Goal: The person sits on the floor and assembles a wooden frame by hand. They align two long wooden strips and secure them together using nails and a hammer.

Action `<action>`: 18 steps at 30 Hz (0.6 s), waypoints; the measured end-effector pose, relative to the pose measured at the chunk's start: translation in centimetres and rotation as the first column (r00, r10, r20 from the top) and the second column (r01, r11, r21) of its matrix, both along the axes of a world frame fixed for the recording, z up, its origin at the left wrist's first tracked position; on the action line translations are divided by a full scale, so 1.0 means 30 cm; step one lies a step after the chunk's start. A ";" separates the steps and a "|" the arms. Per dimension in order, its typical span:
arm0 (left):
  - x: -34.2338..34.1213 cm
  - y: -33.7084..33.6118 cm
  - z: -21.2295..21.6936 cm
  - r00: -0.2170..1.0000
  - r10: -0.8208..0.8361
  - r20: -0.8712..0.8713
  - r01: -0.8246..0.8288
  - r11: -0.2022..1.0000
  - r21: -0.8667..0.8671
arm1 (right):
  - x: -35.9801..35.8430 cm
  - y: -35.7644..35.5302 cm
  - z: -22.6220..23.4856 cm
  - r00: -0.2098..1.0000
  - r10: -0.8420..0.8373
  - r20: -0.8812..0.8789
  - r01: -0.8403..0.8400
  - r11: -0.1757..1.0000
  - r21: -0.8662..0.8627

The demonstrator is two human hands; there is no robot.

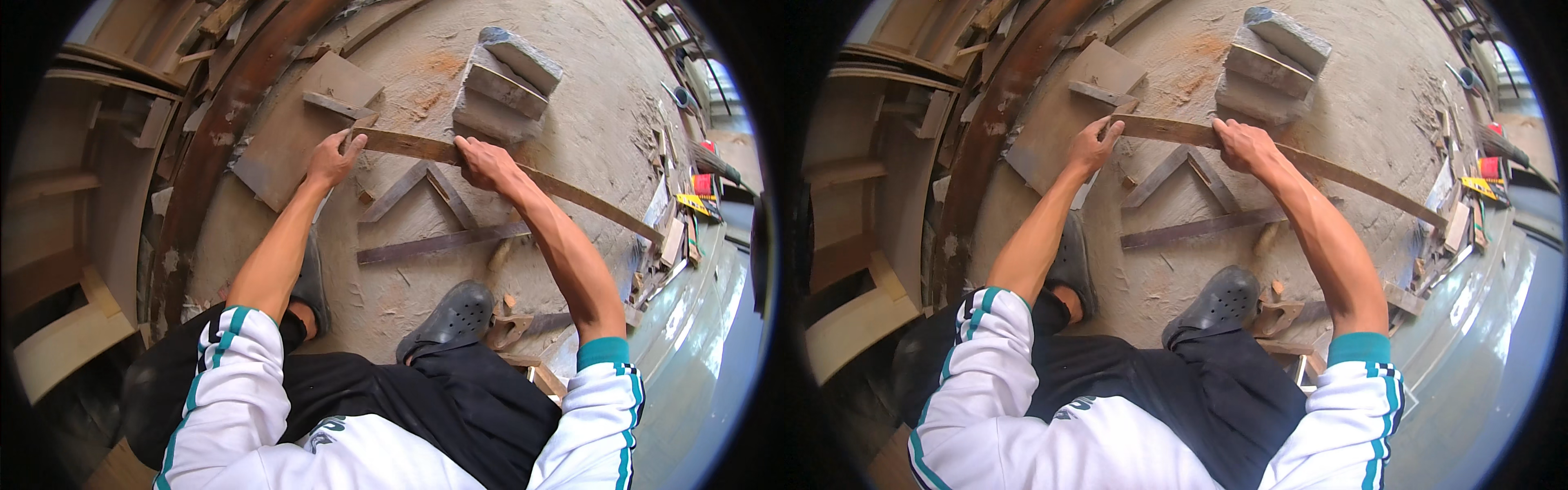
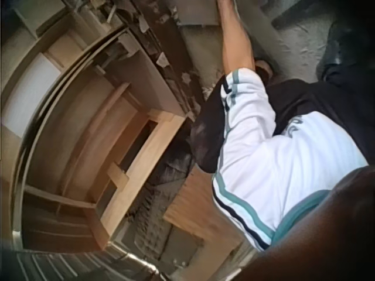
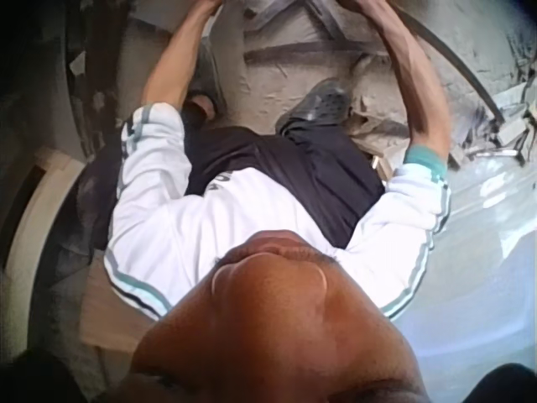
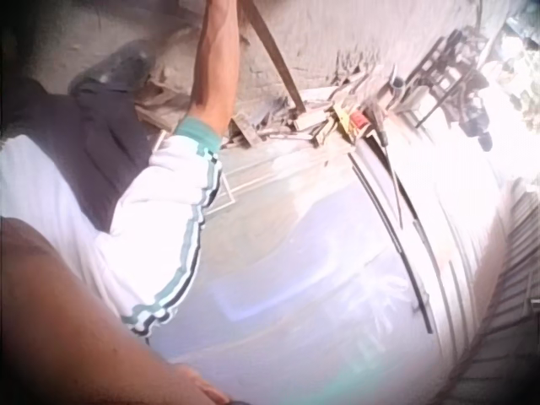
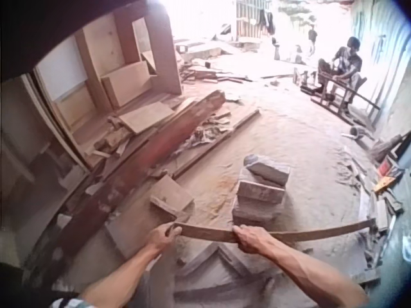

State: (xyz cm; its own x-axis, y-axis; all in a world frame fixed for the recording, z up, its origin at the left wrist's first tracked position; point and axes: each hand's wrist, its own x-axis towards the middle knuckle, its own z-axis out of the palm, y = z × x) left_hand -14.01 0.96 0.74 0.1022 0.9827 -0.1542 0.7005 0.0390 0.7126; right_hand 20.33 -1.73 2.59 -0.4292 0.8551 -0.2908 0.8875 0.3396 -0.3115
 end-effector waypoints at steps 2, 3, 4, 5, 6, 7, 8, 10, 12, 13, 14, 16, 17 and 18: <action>-0.009 0.006 -0.028 0.999 -0.045 -0.029 0.044 0.999 -0.003 | 0.005 -0.001 -0.025 1.000 0.012 0.013 -0.012 1.000 -0.017; -0.015 0.005 -0.041 0.997 -0.069 -0.044 0.069 0.998 -0.007 | 0.005 -0.008 -0.035 1.000 0.018 0.018 -0.017 1.000 -0.019; -0.020 0.003 -0.054 0.995 -0.075 -0.065 0.076 0.997 0.008 | 0.003 -0.013 -0.045 0.999 0.023 0.023 -0.022 1.000 -0.021; -0.023 -0.001 -0.067 0.993 -0.083 -0.086 0.085 0.996 0.022 | -0.001 -0.014 -0.055 0.999 0.026 0.020 -0.026 1.000 -0.017; -0.020 -0.002 -0.076 0.990 -0.094 -0.102 0.098 0.995 0.036 | 0.001 -0.015 -0.064 0.999 0.025 0.023 -0.025 1.000 -0.013; -0.022 -0.004 -0.084 0.991 -0.093 -0.098 0.097 0.995 0.037 | 0.002 -0.015 -0.071 0.999 0.024 0.025 -0.023 1.000 -0.009; -0.025 -0.007 -0.090 0.991 -0.092 -0.095 0.096 0.995 0.038 | 0.002 -0.011 -0.079 1.000 0.021 0.022 -0.020 1.000 -0.019; -0.017 -0.015 -0.098 0.992 -0.093 -0.082 0.097 0.994 0.047 | 0.009 -0.003 -0.086 1.000 0.012 0.022 -0.011 0.999 -0.040; -0.016 -0.020 -0.108 0.993 -0.096 -0.071 0.100 0.993 0.063 | 0.017 0.004 -0.091 1.000 0.010 -0.008 -0.010 0.999 -0.050; -0.017 -0.022 -0.115 0.995 -0.081 -0.062 0.086 0.993 0.081 | 0.019 0.008 -0.094 1.000 0.008 -0.024 -0.009 0.998 -0.054; -0.018 -0.025 -0.123 0.996 -0.067 -0.053 0.072 0.992 0.099 | 0.020 0.010 -0.098 0.999 0.016 -0.033 -0.017 0.999 -0.045; -0.026 -0.030 -0.150 0.999 -0.043 -0.015 0.045 0.989 0.143 | 0.020 0.014 -0.109 0.998 0.032 -0.053 -0.033 0.999 -0.021; -0.030 -0.032 -0.162 0.999 -0.034 0.014 0.031 0.986 0.165 | 0.019 0.018 -0.115 0.997 0.042 -0.067 -0.042 0.999 -0.006; -0.023 -0.032 -0.168 0.998 -0.031 0.048 0.021 0.983 0.185 | 0.025 0.020 -0.118 0.996 0.047 -0.075 -0.047 0.999 0.007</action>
State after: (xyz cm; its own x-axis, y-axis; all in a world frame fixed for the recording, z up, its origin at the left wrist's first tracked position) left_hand -14.70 0.01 -4.30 0.1310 0.9908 0.0350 0.6627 -0.1138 0.7402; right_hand 21.08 -1.13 -0.93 -0.4895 0.8350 -0.2514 0.8446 0.3822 -0.3750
